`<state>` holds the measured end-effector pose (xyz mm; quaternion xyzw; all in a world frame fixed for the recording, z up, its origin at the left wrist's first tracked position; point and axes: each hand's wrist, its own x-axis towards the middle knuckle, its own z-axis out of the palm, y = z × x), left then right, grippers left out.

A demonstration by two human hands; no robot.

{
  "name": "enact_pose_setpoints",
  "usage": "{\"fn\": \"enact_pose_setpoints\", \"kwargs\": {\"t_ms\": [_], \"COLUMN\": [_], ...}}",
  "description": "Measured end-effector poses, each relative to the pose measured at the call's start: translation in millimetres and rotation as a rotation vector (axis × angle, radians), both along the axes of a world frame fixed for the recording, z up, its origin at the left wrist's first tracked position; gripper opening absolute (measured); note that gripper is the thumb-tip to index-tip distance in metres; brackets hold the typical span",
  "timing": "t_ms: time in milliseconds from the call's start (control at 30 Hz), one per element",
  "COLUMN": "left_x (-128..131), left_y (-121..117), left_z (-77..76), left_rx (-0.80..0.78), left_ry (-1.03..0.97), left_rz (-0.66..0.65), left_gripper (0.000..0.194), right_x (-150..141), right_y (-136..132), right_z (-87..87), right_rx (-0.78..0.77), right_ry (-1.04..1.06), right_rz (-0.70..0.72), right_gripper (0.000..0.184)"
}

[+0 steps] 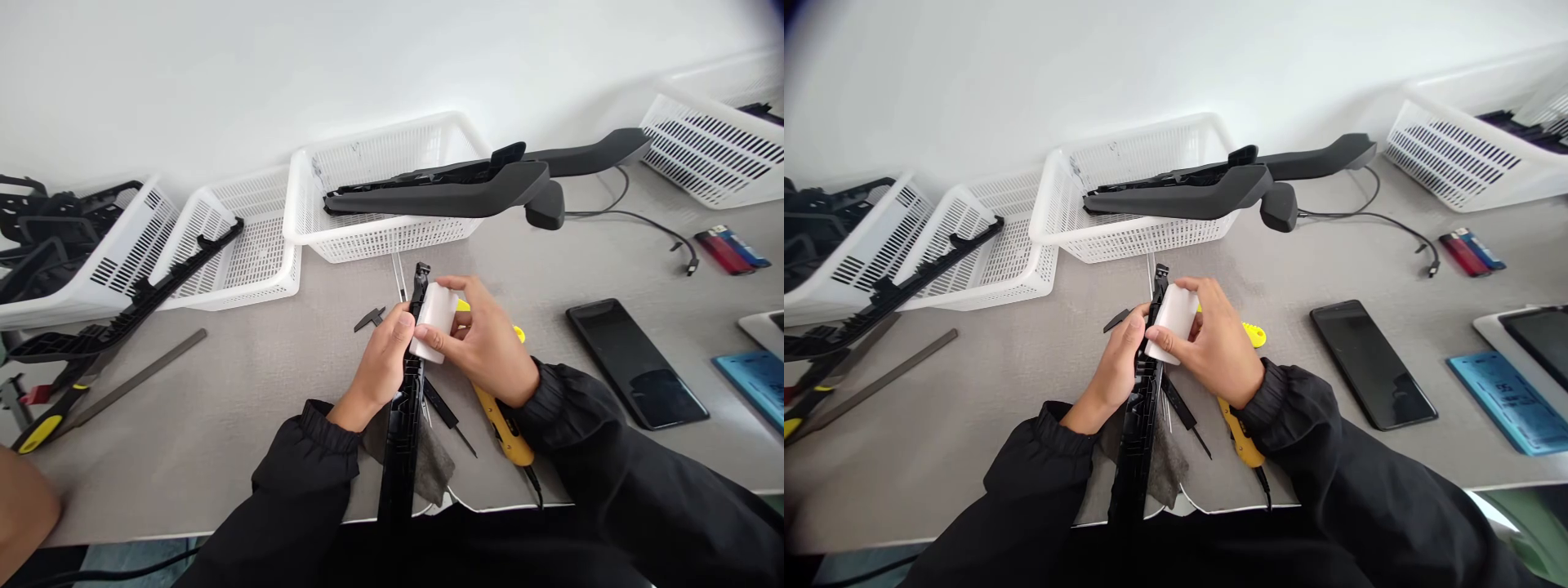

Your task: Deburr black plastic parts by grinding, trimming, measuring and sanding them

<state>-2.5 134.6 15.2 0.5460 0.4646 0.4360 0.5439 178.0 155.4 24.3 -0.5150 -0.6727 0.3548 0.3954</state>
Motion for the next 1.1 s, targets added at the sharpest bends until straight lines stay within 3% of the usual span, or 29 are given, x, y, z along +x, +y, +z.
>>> {"fn": "enact_pose_setpoints", "kwargs": {"t_ms": [233,400,867,1000,1100], "left_x": [-0.1,1.1,1.4,1.9,2.2], "left_y": [-0.4,-0.4,1.0,0.8,0.6], "left_z": [-1.2,-0.2,0.8,1.8,1.6], "left_rx": [0.008,-0.014,0.005,0.016,0.006], "left_ry": [-0.020,-0.027,0.023,0.003,-0.005], "left_rz": [-0.003,0.019,0.030,0.028,0.033], "left_gripper": [0.066,0.069,0.069,0.065,0.065], "right_x": [4.3,-1.3,1.2,-0.4,1.2], "right_y": [3.7,-2.1,0.9,-0.8,0.8], "right_z": [0.3,0.8,-2.0,-0.9,-0.3], "right_rx": [0.046,0.026,0.071,0.048,0.053], "right_ry": [-0.038,-0.045,-0.057,-0.044,-0.053], "right_rz": [-0.072,0.008,-0.042,0.043,0.033], "right_gripper": [0.067,0.065,0.066,0.064,0.063]}}
